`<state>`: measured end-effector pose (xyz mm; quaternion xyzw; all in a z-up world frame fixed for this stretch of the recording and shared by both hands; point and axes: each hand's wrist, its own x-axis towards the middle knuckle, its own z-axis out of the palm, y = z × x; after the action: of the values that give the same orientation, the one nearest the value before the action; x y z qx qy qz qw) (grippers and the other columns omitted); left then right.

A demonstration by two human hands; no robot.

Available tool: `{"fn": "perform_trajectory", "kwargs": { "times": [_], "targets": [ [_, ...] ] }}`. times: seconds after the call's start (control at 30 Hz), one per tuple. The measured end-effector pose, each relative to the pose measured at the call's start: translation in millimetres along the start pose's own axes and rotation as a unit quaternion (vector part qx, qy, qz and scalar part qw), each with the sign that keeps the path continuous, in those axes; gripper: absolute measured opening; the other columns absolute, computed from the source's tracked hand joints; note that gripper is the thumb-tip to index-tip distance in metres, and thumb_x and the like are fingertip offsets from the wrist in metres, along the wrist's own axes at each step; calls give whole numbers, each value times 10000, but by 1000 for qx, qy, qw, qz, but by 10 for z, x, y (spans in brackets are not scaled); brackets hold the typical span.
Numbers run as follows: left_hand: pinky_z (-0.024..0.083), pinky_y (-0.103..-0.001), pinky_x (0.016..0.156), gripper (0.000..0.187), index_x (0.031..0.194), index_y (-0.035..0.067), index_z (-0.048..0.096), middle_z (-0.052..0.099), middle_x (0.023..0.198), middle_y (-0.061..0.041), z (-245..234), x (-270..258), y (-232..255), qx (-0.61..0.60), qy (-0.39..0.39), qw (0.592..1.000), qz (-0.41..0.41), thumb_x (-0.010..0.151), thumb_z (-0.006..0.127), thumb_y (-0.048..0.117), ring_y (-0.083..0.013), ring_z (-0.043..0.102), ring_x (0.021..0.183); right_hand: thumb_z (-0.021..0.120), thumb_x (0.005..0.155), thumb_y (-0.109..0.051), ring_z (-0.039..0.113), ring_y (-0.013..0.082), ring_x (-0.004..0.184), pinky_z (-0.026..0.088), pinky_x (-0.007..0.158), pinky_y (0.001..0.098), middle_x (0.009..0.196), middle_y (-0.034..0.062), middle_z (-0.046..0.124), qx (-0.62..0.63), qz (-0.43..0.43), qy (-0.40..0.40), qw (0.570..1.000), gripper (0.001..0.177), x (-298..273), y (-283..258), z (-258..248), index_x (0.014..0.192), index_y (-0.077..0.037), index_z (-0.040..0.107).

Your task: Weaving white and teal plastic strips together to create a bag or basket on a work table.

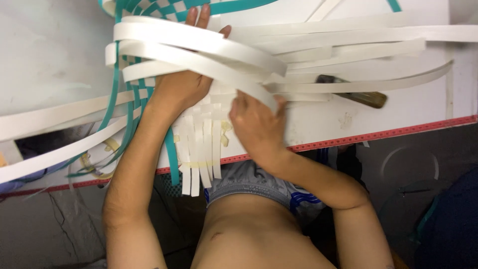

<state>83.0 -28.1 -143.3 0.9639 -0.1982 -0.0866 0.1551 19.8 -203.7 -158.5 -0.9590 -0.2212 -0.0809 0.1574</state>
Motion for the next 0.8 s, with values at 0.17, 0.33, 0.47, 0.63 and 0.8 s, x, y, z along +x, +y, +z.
{"fn": "perform_trajectory", "kwargs": {
  "times": [0.17, 0.33, 0.47, 0.63, 0.8],
  "targets": [
    [55, -523, 1216, 447, 1545, 227, 278, 65, 1572, -135, 14, 43, -26, 1, 7, 1000, -10, 1101, 275, 274, -335, 71, 1481, 634, 784, -9, 601, 198, 807, 342, 764, 366, 607, -52, 537, -112, -12, 103, 988, 150, -18, 227, -129, 794, -155, 668],
    [137, -456, 1198, 455, 1521, 160, 305, 115, 1562, -124, 76, 5, 0, -11, 23, 999, -43, 1089, 282, 300, -313, 136, 1466, 641, 795, -140, 521, 166, 553, 369, 709, 395, 641, -5, 483, -139, -45, 128, 981, 171, -109, 426, -1, 952, -120, 706],
    [242, -372, 1174, 494, 1490, 74, 339, 180, 1549, -110, 101, -2, 4, -34, 39, 997, -53, 1073, 291, 333, -286, 221, 1447, 742, 828, -103, 429, 159, 618, 262, 695, 335, 675, -12, 438, -158, -14, 101, 982, 263, -104, 480, -170, 1088, -142, 751],
    [400, -391, 524, 396, 863, 73, 593, 609, 746, -52, 162, -7, -34, -43, 48, 996, -69, 1005, 318, 321, -250, 566, 676, 707, 894, -31, 375, 210, 756, 231, 674, 344, 695, 23, 348, -174, -29, 115, 978, 186, -129, 568, -196, 770, -87, 580],
    [381, -393, 424, 351, 856, 77, 592, 595, 637, -43, 208, -9, -57, -23, 61, 995, -77, 988, 354, 298, -248, 559, 561, 741, 982, -87, 399, 202, 769, 258, 684, 341, 686, 20, 372, -193, -32, 133, 972, 196, -122, 621, -291, 793, -93, 691]
  ]
}}
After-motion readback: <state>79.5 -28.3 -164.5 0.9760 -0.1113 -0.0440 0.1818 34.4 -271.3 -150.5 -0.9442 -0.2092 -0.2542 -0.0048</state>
